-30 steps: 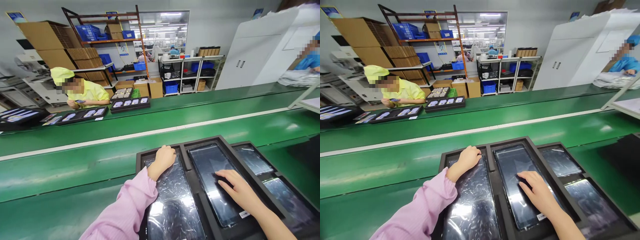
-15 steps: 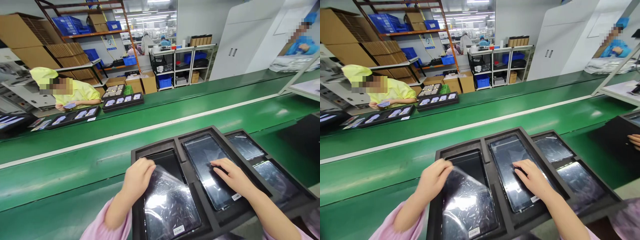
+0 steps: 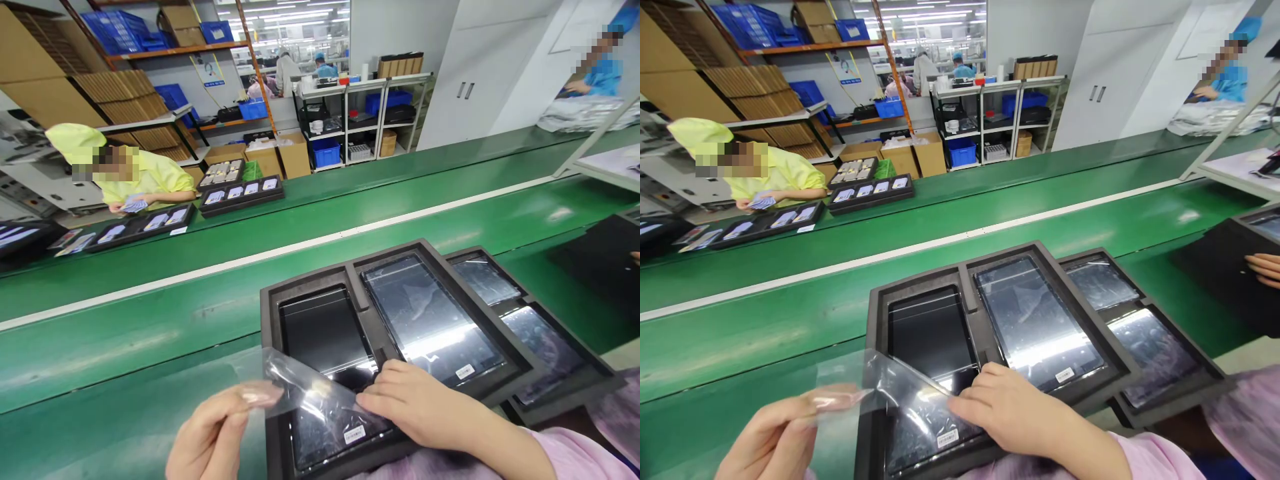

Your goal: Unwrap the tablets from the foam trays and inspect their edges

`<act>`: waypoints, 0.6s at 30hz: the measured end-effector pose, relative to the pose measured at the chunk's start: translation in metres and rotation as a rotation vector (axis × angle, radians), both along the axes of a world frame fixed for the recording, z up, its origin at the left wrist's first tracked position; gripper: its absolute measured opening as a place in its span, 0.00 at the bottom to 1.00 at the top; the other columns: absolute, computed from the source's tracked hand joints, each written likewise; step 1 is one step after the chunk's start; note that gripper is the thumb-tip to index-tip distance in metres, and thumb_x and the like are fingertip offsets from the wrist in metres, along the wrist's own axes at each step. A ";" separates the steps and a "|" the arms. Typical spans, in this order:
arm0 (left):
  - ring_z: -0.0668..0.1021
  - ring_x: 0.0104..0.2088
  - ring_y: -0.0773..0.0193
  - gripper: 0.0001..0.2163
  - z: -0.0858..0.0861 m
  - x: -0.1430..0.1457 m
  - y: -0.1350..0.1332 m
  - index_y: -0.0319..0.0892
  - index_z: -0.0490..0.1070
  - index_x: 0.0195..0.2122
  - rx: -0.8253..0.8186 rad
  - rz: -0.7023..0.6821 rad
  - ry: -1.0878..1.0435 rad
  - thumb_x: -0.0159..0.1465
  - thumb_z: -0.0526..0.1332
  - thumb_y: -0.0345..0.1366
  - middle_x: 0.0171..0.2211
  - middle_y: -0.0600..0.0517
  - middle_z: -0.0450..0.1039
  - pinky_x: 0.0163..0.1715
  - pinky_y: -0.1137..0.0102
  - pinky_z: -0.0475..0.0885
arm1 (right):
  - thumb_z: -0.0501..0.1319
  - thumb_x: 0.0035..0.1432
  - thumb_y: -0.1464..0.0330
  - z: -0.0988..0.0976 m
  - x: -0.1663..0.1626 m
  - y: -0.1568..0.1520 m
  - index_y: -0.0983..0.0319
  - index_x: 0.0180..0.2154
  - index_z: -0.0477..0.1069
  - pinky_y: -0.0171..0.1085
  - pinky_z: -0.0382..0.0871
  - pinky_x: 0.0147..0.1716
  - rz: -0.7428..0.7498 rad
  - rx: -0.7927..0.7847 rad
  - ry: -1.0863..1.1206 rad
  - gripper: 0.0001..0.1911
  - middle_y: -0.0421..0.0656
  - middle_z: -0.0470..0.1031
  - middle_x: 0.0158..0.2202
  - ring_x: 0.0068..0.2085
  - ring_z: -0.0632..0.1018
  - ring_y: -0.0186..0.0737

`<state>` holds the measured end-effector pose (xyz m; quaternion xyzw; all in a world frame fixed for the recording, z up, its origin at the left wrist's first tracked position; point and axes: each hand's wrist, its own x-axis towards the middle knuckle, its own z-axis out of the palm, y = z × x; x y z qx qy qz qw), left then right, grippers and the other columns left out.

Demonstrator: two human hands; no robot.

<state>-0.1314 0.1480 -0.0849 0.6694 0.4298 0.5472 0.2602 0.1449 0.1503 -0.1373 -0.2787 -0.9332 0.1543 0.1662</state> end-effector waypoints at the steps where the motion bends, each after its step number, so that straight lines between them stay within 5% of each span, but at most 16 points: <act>1: 0.78 0.34 0.62 0.05 -0.001 0.000 0.008 0.45 0.68 0.34 0.010 -0.036 -0.012 0.64 0.53 0.32 0.30 0.55 0.76 0.37 0.67 0.76 | 0.44 0.61 0.79 -0.001 -0.002 -0.001 0.64 0.53 0.60 0.40 0.63 0.37 0.031 -0.001 -0.012 0.21 0.46 0.73 0.41 0.36 0.69 0.40; 4: 0.79 0.35 0.60 0.04 -0.007 0.004 0.038 0.42 0.66 0.35 -0.057 -0.097 -0.041 0.63 0.54 0.35 0.30 0.52 0.76 0.37 0.65 0.76 | 0.44 0.61 0.80 -0.004 0.000 -0.001 0.62 0.56 0.57 0.39 0.64 0.37 0.041 0.041 -0.024 0.23 0.48 0.67 0.51 0.38 0.70 0.39; 7: 0.77 0.42 0.58 0.15 -0.020 0.011 0.066 0.41 0.58 0.49 -0.233 -0.110 0.094 0.62 0.53 0.39 0.39 0.45 0.76 0.43 0.61 0.74 | 0.47 0.60 0.80 -0.003 0.005 0.001 0.56 0.55 0.59 0.39 0.65 0.35 -0.001 0.125 -0.096 0.24 0.49 0.61 0.56 0.38 0.70 0.39; 9: 0.73 0.49 0.57 0.20 -0.031 0.016 0.081 0.41 0.53 0.55 -0.302 -0.120 0.357 0.62 0.51 0.37 0.48 0.42 0.71 0.51 0.54 0.67 | 0.50 0.60 0.78 0.000 0.007 0.005 0.55 0.53 0.62 0.42 0.65 0.40 -0.065 0.216 -0.115 0.22 0.49 0.59 0.57 0.45 0.68 0.44; 12: 0.69 0.53 0.56 0.18 -0.044 0.020 0.096 0.41 0.65 0.47 -0.269 -0.171 0.834 0.59 0.45 0.27 0.49 0.45 0.70 0.58 0.45 0.51 | 0.55 0.59 0.76 0.004 0.005 0.018 0.61 0.41 0.70 0.49 0.59 0.51 -0.109 0.370 -0.093 0.10 0.48 0.57 0.58 0.55 0.60 0.51; 16: 0.70 0.52 0.61 0.23 -0.045 0.019 0.105 0.41 0.71 0.41 -0.261 -0.223 1.040 0.53 0.42 0.20 0.47 0.50 0.73 0.61 0.47 0.45 | 0.59 0.57 0.74 0.006 -0.004 0.054 0.63 0.26 0.70 0.47 0.60 0.50 -0.027 0.347 -0.077 0.07 0.43 0.69 0.49 0.50 0.67 0.48; 18: 0.71 0.52 0.64 0.24 -0.041 0.016 0.107 0.40 0.70 0.43 -0.313 -0.236 1.021 0.52 0.41 0.19 0.47 0.51 0.72 0.62 0.50 0.44 | 0.59 0.57 0.74 0.006 -0.007 0.078 0.62 0.26 0.70 0.43 0.65 0.44 -0.156 0.217 -0.004 0.07 0.42 0.74 0.40 0.43 0.72 0.44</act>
